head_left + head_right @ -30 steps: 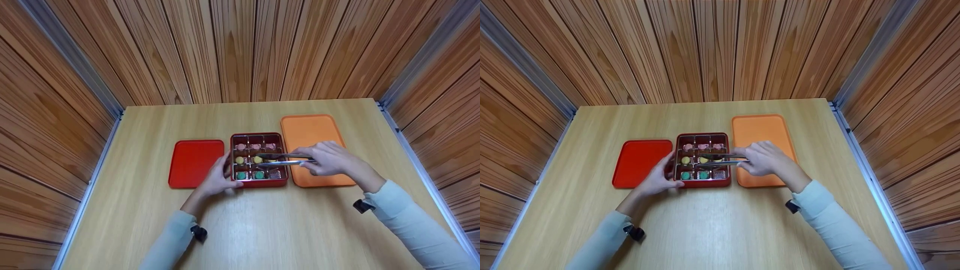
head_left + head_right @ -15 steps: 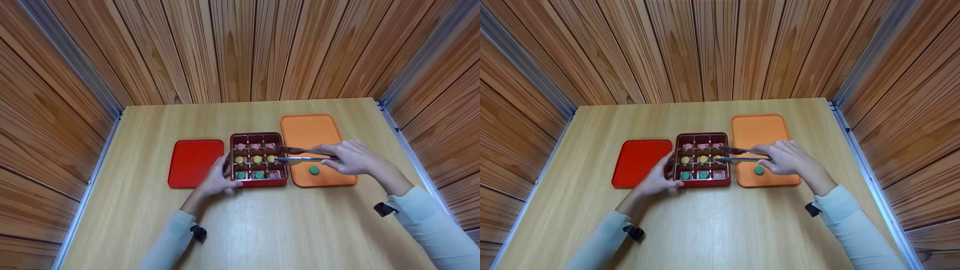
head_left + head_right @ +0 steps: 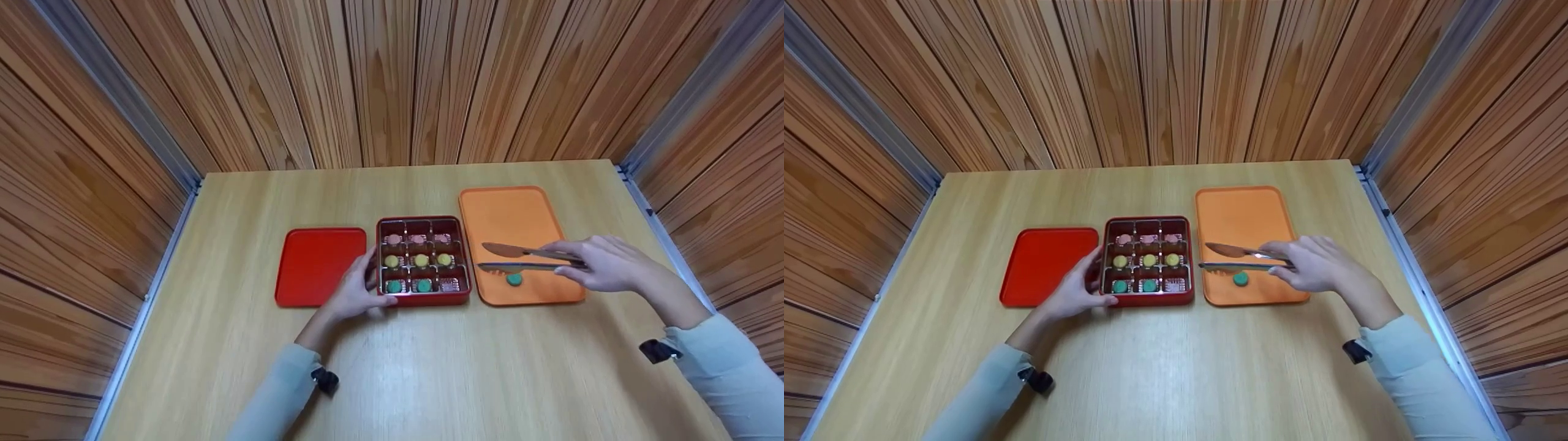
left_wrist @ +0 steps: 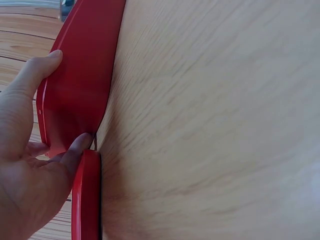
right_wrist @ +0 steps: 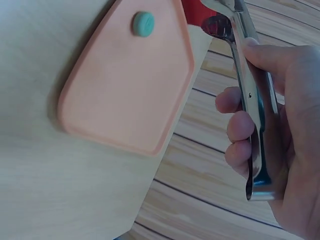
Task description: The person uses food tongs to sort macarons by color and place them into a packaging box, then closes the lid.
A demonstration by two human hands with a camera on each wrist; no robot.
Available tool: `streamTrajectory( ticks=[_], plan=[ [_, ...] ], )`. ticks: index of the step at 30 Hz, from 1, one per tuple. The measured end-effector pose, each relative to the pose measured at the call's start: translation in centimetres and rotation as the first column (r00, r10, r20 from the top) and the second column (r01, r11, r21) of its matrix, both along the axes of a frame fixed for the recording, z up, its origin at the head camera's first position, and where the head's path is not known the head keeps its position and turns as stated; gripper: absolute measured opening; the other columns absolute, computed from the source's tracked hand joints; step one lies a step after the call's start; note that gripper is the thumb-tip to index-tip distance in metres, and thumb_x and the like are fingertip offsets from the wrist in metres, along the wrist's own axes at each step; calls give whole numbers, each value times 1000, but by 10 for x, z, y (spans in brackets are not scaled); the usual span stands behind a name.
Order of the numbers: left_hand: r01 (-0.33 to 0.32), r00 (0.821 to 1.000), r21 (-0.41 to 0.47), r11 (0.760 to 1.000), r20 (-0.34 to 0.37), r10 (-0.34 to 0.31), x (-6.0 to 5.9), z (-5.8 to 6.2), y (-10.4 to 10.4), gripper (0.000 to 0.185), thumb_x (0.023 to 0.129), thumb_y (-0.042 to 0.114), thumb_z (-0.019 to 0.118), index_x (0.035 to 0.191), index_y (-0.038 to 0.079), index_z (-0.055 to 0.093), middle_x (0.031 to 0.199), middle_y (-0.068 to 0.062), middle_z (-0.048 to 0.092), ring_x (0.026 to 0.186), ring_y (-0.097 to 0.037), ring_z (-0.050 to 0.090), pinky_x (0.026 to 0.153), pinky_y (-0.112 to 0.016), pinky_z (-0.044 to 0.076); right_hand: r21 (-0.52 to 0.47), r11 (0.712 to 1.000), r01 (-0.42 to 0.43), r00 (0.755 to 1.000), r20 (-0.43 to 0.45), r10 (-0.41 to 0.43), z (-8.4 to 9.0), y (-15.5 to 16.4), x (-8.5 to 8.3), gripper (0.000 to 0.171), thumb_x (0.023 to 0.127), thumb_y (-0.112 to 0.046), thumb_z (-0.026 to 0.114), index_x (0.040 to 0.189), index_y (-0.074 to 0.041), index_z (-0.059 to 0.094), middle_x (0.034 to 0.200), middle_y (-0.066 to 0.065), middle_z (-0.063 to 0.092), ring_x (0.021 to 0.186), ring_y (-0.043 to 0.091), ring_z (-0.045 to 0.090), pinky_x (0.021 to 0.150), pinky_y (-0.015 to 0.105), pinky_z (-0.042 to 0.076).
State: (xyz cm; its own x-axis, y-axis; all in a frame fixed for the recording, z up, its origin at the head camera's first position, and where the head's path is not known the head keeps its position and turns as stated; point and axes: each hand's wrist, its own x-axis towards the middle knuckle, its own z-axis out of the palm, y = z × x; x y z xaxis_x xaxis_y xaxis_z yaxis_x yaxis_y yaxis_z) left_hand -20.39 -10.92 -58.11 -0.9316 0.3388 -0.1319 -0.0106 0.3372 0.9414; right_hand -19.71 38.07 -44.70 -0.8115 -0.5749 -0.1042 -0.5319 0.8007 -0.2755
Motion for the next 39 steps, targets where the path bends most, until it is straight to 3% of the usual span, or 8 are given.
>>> streamTrajectory(
  ticks=[15,20,27,39],
  plan=[
    [-10,1000,-19,1000,0,10,0,-1,-1,125,86,24,101,182,22,20,177,-16,38,169,-39,37,138,-55,41,65,995,81,986,142,-90,-11,25,3,42,110,-28,73,147,-8,70,66,-14,43,50,2,34,48,20,30],
    [-10,1000,-20,1000,5,10,0,-3,-1,125,86,27,101,182,21,21,179,-16,37,169,-39,36,139,-57,38,83,992,94,983,151,-105,-17,25,3,43,109,-28,73,148,-8,70,65,-13,41,50,3,34,48,20,29],
    [3,1000,-8,1000,-12,-3,0,-1,0,125,86,23,100,182,17,20,178,-18,36,168,-40,37,136,-55,43,99,991,85,990,100,-95,-22,25,2,43,107,-26,75,145,-6,72,64,-14,39,51,1,30,49,21,24],
    [-12,1000,-13,1000,5,12,2,1,0,123,87,25,100,182,22,22,181,-16,35,170,-39,35,138,-56,40,102,991,91,986,131,-104,-20,21,-1,35,108,-23,74,139,-8,74,69,-10,46,54,5,39,50,21,32]
  ],
)
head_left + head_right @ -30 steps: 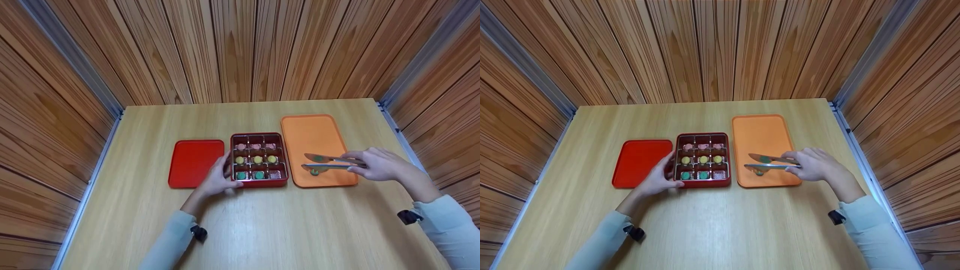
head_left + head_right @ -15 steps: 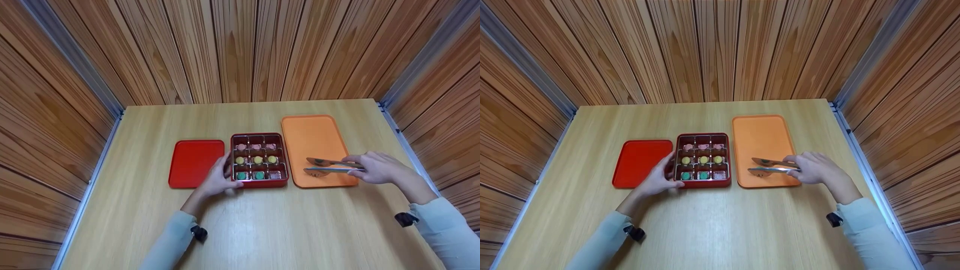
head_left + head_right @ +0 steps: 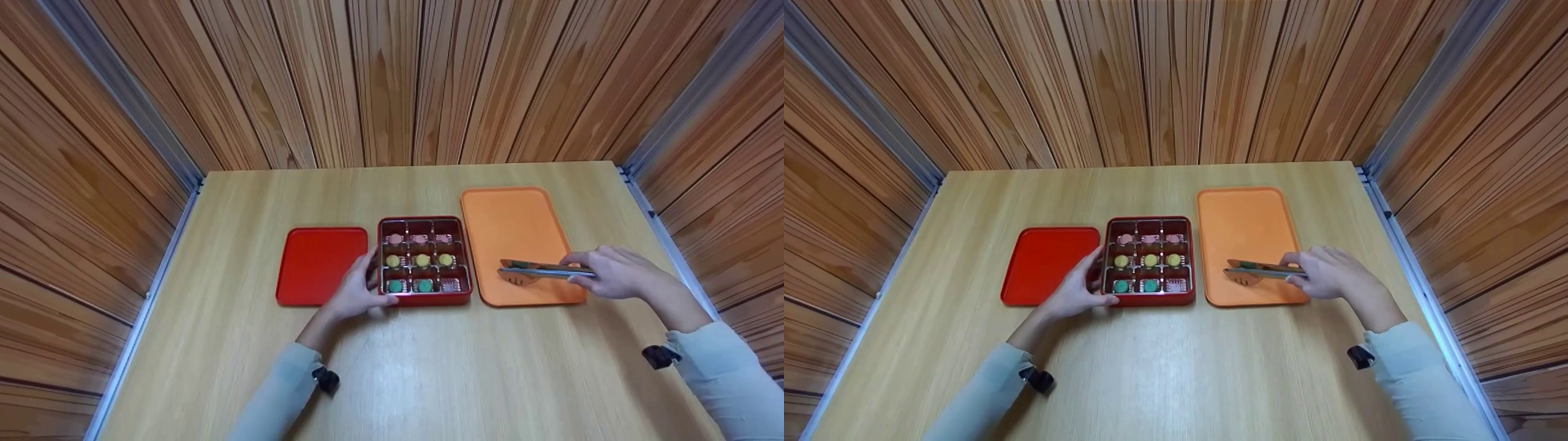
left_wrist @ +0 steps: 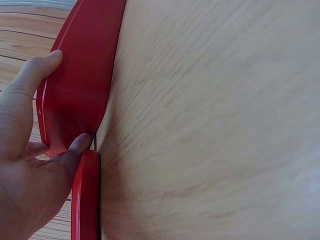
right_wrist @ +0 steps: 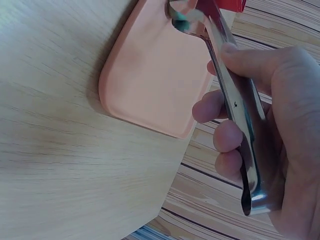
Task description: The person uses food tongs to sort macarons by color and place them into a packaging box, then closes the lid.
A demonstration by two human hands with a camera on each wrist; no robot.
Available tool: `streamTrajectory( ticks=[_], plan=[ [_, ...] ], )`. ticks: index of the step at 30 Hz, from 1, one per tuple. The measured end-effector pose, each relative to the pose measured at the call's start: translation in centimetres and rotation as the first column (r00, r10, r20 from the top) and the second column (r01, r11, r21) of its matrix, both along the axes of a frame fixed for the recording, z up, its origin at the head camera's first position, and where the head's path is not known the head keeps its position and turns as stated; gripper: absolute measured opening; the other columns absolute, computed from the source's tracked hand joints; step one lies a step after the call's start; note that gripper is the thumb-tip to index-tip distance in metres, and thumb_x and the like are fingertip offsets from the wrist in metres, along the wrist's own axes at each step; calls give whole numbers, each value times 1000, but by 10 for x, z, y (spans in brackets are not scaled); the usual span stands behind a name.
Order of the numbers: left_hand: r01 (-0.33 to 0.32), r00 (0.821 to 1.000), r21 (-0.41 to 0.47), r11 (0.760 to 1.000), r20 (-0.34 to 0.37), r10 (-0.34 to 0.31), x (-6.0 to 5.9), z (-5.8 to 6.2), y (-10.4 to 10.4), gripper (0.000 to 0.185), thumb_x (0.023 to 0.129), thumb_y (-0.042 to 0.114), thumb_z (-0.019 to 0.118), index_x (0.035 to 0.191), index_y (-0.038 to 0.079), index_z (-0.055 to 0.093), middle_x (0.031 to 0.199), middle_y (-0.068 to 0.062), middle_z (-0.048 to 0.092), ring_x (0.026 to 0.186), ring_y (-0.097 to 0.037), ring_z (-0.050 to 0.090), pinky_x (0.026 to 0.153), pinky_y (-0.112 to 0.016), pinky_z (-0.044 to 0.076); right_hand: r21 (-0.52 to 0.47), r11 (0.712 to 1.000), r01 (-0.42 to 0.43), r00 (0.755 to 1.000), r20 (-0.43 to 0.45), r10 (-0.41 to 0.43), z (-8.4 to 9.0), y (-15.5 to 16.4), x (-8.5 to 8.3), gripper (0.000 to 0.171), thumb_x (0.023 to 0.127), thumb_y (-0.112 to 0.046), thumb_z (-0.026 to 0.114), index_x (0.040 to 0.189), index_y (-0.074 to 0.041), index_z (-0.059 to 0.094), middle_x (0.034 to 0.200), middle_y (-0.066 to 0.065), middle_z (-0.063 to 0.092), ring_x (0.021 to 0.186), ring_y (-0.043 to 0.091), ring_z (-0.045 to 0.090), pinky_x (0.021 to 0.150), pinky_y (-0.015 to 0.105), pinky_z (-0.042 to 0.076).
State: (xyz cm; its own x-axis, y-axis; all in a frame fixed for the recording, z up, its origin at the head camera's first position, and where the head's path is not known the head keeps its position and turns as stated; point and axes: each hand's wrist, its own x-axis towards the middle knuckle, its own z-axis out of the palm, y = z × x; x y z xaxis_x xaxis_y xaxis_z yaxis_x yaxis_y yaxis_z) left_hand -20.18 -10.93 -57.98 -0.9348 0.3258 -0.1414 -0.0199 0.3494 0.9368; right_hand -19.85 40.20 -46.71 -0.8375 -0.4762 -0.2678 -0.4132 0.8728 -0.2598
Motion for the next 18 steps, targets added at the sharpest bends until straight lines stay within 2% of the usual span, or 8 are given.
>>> streamTrajectory(
  ticks=[11,18],
  plan=[
    [4,1000,-3,1000,-21,-4,-1,-1,-1,126,85,24,101,182,21,21,180,-19,35,170,-41,34,140,-58,36,0,1000,19,1000,22,-19,2,-1,0,33,108,-21,72,138,-7,74,72,-8,50,56,7,43,52,22,36],
    [6,1000,16,1000,-13,-6,0,-1,0,125,85,18,99,182,17,20,180,-20,35,168,-41,36,139,-57,39,-23,1000,4,1000,-10,-4,7,-3,-2,28,109,-20,72,133,-7,76,71,-10,51,55,4,40,51,21,33]
  ],
)
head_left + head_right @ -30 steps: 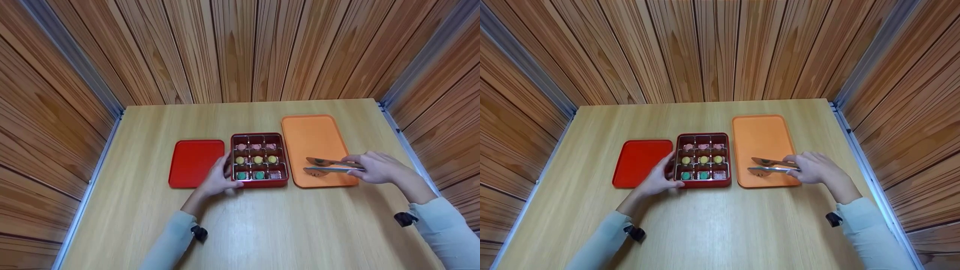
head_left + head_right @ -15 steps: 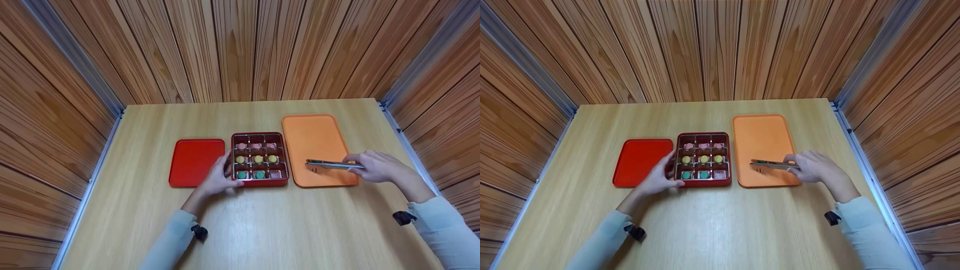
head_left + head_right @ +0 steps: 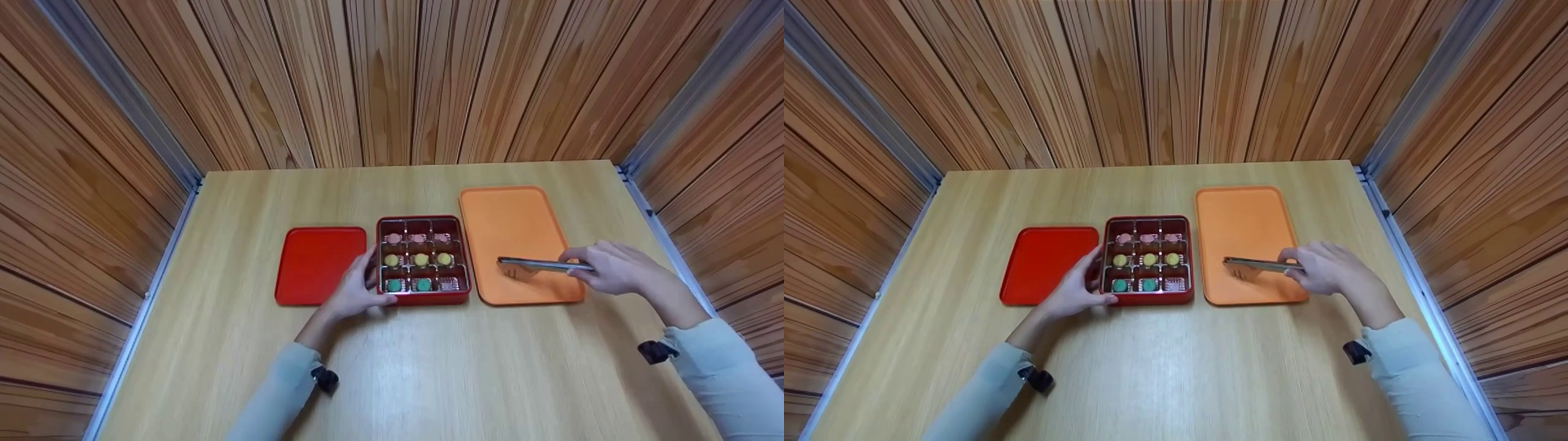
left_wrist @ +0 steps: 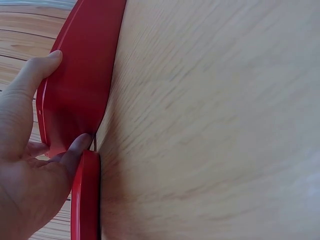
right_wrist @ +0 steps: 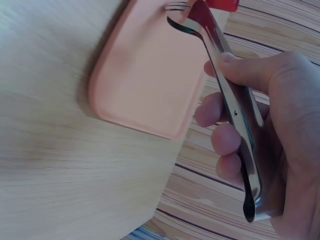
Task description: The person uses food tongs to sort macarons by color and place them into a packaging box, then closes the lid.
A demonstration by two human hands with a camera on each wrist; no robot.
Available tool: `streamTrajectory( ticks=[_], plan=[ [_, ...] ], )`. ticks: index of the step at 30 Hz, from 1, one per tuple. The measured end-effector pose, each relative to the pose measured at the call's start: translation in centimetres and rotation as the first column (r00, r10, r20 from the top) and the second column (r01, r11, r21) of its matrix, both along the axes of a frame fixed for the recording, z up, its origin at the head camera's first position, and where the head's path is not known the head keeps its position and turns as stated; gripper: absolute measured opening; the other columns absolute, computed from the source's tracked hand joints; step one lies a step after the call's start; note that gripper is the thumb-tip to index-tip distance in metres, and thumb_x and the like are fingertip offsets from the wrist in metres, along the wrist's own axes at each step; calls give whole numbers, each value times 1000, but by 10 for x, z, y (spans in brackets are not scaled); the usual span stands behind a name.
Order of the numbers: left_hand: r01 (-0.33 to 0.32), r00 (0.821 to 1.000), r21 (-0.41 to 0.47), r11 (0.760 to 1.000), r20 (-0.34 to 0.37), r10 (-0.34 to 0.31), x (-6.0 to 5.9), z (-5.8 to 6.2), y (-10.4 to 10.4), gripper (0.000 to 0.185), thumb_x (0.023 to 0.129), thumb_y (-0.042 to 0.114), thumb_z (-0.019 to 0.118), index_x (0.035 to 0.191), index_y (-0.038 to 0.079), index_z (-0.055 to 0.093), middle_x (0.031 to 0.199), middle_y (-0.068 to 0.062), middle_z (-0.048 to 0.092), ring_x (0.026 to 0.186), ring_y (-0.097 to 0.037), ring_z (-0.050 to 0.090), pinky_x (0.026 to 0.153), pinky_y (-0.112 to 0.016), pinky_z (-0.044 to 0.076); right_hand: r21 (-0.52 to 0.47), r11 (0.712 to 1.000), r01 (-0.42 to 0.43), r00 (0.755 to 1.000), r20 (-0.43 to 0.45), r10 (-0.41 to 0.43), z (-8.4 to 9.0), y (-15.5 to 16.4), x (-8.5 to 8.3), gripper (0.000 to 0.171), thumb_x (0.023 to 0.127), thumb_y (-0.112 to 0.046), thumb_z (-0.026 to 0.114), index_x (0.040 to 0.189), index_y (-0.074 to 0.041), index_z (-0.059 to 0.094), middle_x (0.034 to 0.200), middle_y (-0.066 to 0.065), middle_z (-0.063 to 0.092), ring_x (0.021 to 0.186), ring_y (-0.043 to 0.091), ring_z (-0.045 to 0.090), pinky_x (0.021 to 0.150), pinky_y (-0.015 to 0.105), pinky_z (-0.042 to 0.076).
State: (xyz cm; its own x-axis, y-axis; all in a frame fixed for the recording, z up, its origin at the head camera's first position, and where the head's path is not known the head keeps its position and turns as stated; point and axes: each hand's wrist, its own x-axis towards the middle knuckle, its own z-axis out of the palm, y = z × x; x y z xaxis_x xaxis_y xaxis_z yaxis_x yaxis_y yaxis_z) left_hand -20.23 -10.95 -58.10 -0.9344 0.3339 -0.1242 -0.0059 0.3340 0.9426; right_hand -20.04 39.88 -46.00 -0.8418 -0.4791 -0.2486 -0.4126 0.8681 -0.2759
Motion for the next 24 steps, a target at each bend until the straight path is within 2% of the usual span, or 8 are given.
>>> streamTrajectory(
  ticks=[10,24],
  plan=[
    [-14,1000,4,1000,15,14,0,1,0,125,85,17,99,182,18,20,179,-19,36,168,-41,37,137,-56,42,-17,1000,7,1000,-7,-7,17,-15,-4,33,109,-21,72,138,-5,75,72,-9,53,54,5,42,50,21,34],
    [3,1000,13,1000,11,-3,0,-1,-2,124,86,21,100,182,20,21,180,-17,34,168,-39,37,136,-54,43,-33,998,-47,998,-48,45,31,-49,-8,30,109,-22,73,136,-10,76,69,-9,51,51,6,41,49,20,31]
  ],
)
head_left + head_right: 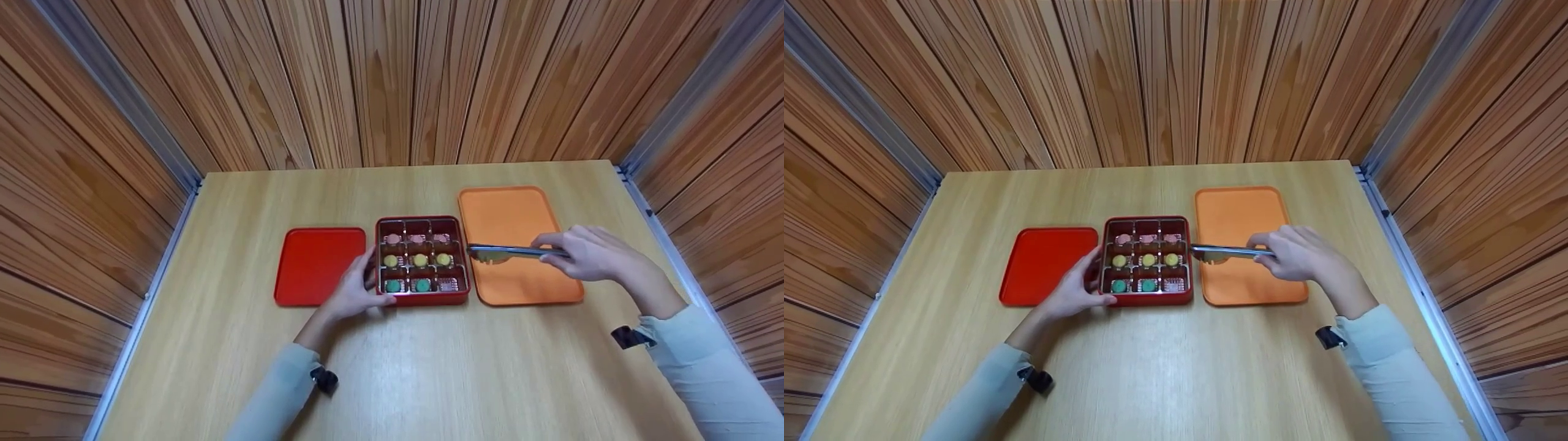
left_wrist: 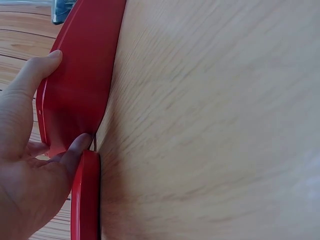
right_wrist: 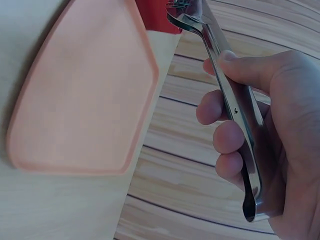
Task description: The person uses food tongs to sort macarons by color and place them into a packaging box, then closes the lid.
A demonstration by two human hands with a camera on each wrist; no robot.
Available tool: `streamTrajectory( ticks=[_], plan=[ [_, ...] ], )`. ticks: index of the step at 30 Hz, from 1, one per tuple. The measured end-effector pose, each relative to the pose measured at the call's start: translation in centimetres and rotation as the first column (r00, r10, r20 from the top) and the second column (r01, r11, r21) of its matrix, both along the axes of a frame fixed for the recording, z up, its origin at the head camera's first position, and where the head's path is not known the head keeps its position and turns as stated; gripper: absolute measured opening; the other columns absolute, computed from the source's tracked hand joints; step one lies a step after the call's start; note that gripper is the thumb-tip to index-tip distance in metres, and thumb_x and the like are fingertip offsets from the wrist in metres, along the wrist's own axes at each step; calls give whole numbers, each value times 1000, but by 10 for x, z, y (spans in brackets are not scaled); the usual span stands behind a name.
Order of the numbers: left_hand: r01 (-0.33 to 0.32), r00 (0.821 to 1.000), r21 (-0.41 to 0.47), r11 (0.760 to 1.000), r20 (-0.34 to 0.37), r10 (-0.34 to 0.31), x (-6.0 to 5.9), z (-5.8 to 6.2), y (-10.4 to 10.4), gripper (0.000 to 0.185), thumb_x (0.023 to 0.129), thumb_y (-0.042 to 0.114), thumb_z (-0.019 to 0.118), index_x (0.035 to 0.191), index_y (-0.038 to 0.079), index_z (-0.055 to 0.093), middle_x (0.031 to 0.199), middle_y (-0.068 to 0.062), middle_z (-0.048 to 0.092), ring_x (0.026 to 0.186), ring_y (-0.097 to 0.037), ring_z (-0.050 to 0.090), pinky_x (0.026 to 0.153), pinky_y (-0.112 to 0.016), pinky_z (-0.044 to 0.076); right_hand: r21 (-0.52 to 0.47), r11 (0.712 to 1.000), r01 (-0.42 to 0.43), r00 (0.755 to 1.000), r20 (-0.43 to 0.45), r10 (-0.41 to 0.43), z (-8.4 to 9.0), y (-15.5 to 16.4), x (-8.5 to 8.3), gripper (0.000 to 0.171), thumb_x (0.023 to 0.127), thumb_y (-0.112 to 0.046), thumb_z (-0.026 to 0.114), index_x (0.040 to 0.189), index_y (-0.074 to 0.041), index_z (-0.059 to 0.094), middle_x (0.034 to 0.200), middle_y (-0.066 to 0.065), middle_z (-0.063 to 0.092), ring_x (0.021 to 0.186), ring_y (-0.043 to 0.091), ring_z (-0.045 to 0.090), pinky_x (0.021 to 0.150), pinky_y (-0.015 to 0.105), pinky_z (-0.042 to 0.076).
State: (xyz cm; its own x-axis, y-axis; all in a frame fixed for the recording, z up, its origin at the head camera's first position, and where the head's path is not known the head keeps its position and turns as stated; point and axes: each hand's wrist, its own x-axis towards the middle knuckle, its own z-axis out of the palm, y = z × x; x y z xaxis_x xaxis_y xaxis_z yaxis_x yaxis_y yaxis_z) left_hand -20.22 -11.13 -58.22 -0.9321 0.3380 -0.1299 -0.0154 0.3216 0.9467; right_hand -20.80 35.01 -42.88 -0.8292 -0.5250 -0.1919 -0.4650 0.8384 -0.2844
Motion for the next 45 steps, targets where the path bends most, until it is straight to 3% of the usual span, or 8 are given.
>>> streamTrajectory(
  ticks=[6,19,29,36,45],
  plan=[
    [10,1000,6,1000,-12,-10,0,-2,0,122,87,23,99,182,16,20,179,-20,33,168,-41,38,134,-55,45,-13,998,-54,997,-47,53,0,-14,-1,26,108,-20,73,131,-10,78,68,-11,50,50,4,35,48,20,25],
    [6,1000,18,1000,-17,-6,-1,-3,2,123,87,21,99,181,14,21,180,-21,34,168,-41,38,134,-54,44,-15,996,-87,995,-42,86,-4,-38,-1,26,108,-21,72,133,-14,79,64,-11,43,49,6,33,48,20,25],
    [-7,999,-11,1000,-32,7,-1,-3,1,125,85,21,101,181,15,22,177,-21,38,167,-42,39,136,-56,42,-4,992,-127,991,-40,127,-14,-50,-1,23,107,-18,73,129,-12,80,66,-10,49,51,6,35,49,20,27],
    [-12,1000,-1,1000,-2,12,-1,-1,2,124,86,19,99,181,14,21,178,-20,37,168,-42,38,135,-57,44,4,983,-181,980,-80,181,-19,-54,-2,20,105,-13,72,123,-10,80,70,-9,55,53,4,34,51,20,24],
    [-15,1000,-10,1000,-8,15,0,0,2,124,85,20,100,181,15,22,177,-21,37,167,-42,38,136,-58,42,-11,988,-153,987,-41,152,-20,-54,-4,23,107,-17,71,128,-12,80,70,-9,54,54,5,37,51,21,27]
  ],
)
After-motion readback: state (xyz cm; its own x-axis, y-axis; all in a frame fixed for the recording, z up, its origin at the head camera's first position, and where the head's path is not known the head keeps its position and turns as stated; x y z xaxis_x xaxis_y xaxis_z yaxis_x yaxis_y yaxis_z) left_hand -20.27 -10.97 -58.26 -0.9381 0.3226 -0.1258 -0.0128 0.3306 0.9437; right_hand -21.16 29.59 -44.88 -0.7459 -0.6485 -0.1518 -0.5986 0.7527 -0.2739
